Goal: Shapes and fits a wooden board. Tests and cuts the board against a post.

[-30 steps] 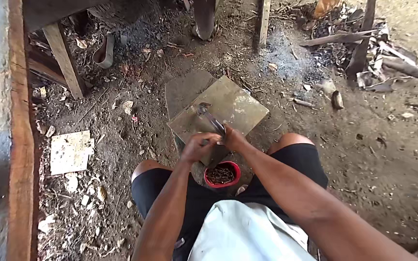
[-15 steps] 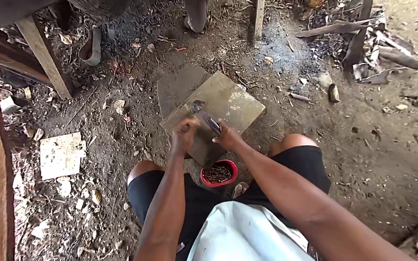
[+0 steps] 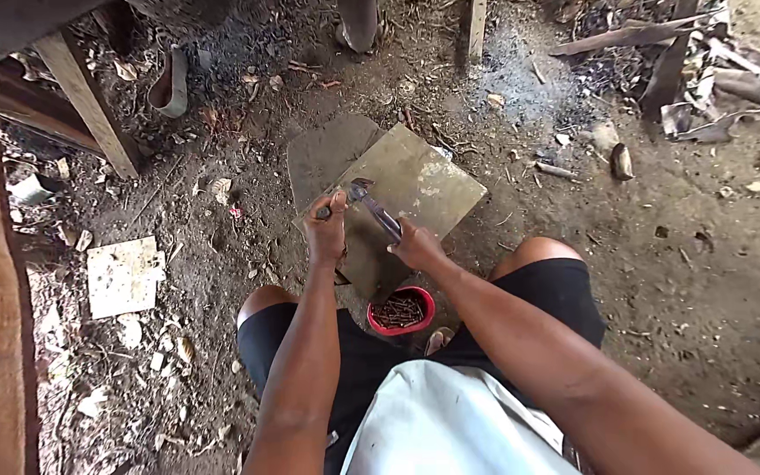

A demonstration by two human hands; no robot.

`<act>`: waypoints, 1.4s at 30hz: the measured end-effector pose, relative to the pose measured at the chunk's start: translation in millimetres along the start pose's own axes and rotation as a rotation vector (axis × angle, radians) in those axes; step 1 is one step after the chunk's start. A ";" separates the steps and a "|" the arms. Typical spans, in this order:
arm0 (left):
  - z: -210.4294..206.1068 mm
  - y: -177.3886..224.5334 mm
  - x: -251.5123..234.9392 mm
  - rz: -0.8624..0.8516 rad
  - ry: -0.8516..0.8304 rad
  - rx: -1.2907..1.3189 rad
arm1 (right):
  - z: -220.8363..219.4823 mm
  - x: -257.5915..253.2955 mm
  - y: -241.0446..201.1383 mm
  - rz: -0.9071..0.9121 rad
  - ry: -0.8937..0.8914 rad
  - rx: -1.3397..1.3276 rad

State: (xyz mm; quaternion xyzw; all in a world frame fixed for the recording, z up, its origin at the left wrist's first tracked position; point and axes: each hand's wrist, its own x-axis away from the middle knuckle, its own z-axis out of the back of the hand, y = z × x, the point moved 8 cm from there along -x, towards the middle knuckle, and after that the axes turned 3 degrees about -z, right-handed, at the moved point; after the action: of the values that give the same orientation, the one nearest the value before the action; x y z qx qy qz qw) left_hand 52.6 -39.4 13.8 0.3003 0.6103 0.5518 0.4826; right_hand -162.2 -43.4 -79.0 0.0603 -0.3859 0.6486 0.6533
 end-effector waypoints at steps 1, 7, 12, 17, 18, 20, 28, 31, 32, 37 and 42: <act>0.7 -0.1 -0.8 0.006 0.014 0.003 | 0.0 0.2 -0.8 0.002 0.004 0.001; -0.1 -2.2 -1.1 0.031 0.058 -0.005 | 0.6 2.9 -0.6 0.010 0.014 0.015; 1.7 -8.7 -4.5 0.074 0.086 -0.044 | 3.4 3.9 0.2 0.022 0.006 -0.017; -6.4 -4.4 -9.9 0.096 0.063 -0.091 | 20.1 29.9 11.1 0.053 -0.055 -0.291; -10.0 -1.1 -7.8 0.093 0.065 -0.124 | 30.3 45.3 9.2 0.061 -0.042 -0.331; -14.9 1.3 -3.7 0.106 0.094 -0.158 | 61.1 81.7 -2.8 0.140 0.001 -0.371; -18.7 -1.8 -2.1 0.137 0.131 -0.170 | 248.9 269.6 -101.9 0.974 0.786 -0.568; -19.0 -2.5 -3.0 0.134 0.130 -0.184 | 210.9 247.3 -97.3 0.819 0.708 -0.473; -18.1 -3.1 -1.9 0.162 0.117 -0.205 | 170.6 214.4 -82.9 0.645 0.524 -0.321; -15.8 -8.1 1.7 0.338 0.051 -0.263 | 109.1 152.3 -60.0 0.222 -0.119 -0.021; -10.1 -1.3 6.0 0.157 0.089 -0.239 | 250.2 266.6 -104.3 0.857 0.541 -0.544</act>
State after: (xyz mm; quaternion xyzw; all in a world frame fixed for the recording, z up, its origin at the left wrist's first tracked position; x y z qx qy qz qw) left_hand 41.3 -38.2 10.3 0.2627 0.5358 0.6693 0.4426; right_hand -212.7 9.2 294.1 -0.4396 -0.3480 0.7253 0.3995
